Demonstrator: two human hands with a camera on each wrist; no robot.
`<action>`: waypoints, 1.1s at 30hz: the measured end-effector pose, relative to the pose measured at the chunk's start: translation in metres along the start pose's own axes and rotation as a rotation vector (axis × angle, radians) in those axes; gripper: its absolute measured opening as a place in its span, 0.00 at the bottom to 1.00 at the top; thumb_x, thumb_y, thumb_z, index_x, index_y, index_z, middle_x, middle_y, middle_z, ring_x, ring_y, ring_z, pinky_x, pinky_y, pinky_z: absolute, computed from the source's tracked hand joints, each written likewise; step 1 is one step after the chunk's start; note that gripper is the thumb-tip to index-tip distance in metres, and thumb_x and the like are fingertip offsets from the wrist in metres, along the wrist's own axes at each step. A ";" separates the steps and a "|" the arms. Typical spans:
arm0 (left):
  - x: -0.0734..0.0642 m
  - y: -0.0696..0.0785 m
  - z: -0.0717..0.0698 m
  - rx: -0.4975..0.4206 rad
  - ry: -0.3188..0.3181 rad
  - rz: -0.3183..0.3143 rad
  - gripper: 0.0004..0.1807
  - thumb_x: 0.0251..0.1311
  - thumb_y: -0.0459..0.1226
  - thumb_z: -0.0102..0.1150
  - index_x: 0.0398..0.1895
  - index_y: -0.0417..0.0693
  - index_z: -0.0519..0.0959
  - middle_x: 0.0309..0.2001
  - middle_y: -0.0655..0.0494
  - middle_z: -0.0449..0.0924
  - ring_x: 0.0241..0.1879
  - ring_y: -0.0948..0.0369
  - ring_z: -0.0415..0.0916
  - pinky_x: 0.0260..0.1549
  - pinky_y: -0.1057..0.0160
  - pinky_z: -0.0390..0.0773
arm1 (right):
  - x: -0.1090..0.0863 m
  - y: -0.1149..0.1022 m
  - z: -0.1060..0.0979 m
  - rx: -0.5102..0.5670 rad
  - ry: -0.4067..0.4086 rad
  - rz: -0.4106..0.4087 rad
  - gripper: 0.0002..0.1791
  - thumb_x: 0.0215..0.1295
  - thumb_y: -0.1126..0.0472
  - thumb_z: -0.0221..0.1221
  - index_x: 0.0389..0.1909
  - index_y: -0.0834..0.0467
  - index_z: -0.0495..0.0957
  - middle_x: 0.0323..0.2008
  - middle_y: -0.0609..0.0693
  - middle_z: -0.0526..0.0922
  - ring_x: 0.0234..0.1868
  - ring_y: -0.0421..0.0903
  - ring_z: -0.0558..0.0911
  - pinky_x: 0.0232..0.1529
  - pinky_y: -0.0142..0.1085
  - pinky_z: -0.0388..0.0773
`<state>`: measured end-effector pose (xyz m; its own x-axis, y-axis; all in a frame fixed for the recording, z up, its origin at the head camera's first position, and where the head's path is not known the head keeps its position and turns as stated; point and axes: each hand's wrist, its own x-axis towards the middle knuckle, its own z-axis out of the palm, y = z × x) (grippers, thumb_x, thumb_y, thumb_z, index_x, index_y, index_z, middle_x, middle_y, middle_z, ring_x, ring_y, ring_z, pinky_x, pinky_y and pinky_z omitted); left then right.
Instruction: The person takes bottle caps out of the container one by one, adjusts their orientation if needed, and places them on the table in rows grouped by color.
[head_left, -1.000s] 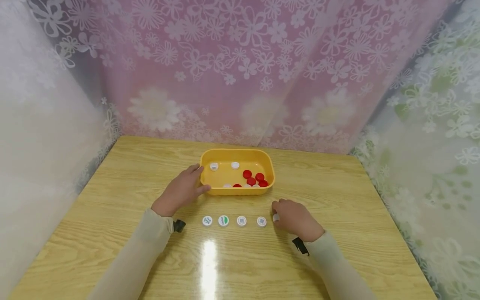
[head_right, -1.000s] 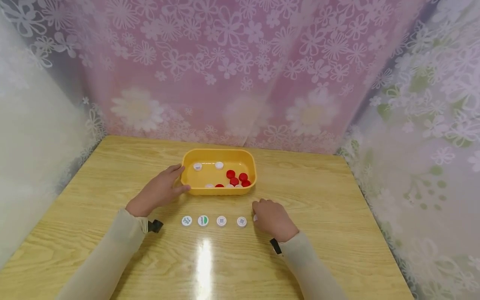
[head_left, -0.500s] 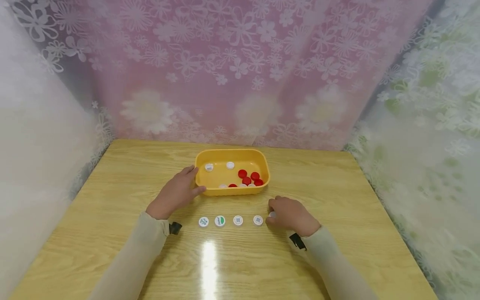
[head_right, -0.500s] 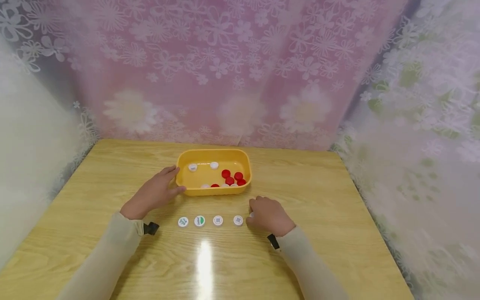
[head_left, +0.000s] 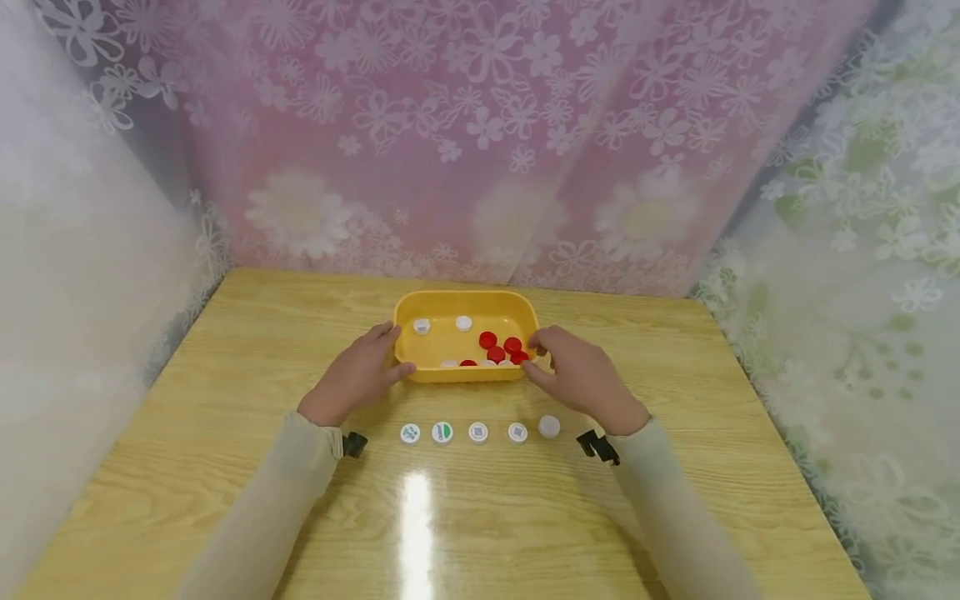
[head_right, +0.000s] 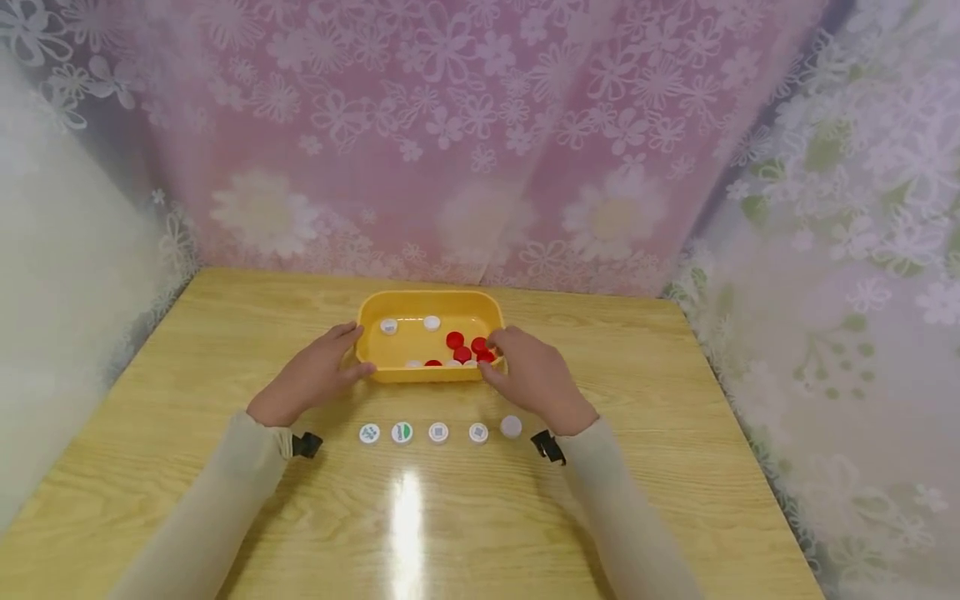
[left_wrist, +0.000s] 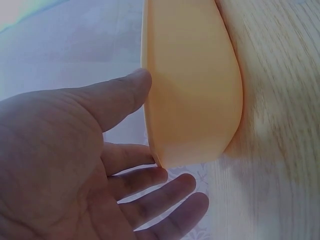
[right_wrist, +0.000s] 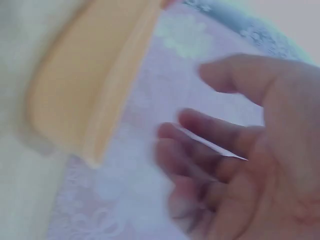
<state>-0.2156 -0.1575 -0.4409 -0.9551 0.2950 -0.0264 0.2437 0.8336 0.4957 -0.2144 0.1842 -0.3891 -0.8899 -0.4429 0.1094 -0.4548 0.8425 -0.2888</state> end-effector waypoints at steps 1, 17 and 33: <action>0.000 0.000 0.000 0.003 -0.002 0.001 0.44 0.73 0.52 0.60 0.81 0.35 0.55 0.80 0.34 0.53 0.76 0.37 0.56 0.72 0.38 0.61 | 0.006 -0.003 -0.007 0.017 0.044 -0.004 0.18 0.72 0.49 0.63 0.55 0.56 0.80 0.46 0.51 0.84 0.33 0.45 0.78 0.33 0.42 0.79; 0.001 0.000 -0.003 0.018 -0.016 0.016 0.45 0.73 0.52 0.60 0.80 0.33 0.56 0.79 0.32 0.53 0.75 0.37 0.58 0.70 0.38 0.64 | 0.113 -0.025 -0.013 0.019 -0.217 0.041 0.24 0.74 0.48 0.60 0.61 0.61 0.77 0.56 0.56 0.82 0.53 0.53 0.80 0.60 0.48 0.79; 0.000 0.000 -0.005 0.002 -0.018 -0.002 0.44 0.73 0.51 0.60 0.80 0.34 0.56 0.79 0.33 0.53 0.75 0.36 0.58 0.69 0.37 0.65 | 0.152 -0.028 0.036 -0.258 -0.654 -0.147 0.28 0.76 0.59 0.56 0.75 0.55 0.70 0.72 0.56 0.72 0.73 0.54 0.70 0.75 0.46 0.64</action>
<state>-0.2161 -0.1600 -0.4361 -0.9525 0.3014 -0.0433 0.2417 0.8350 0.4942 -0.3357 0.0818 -0.3982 -0.6518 -0.5825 -0.4857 -0.6343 0.7697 -0.0719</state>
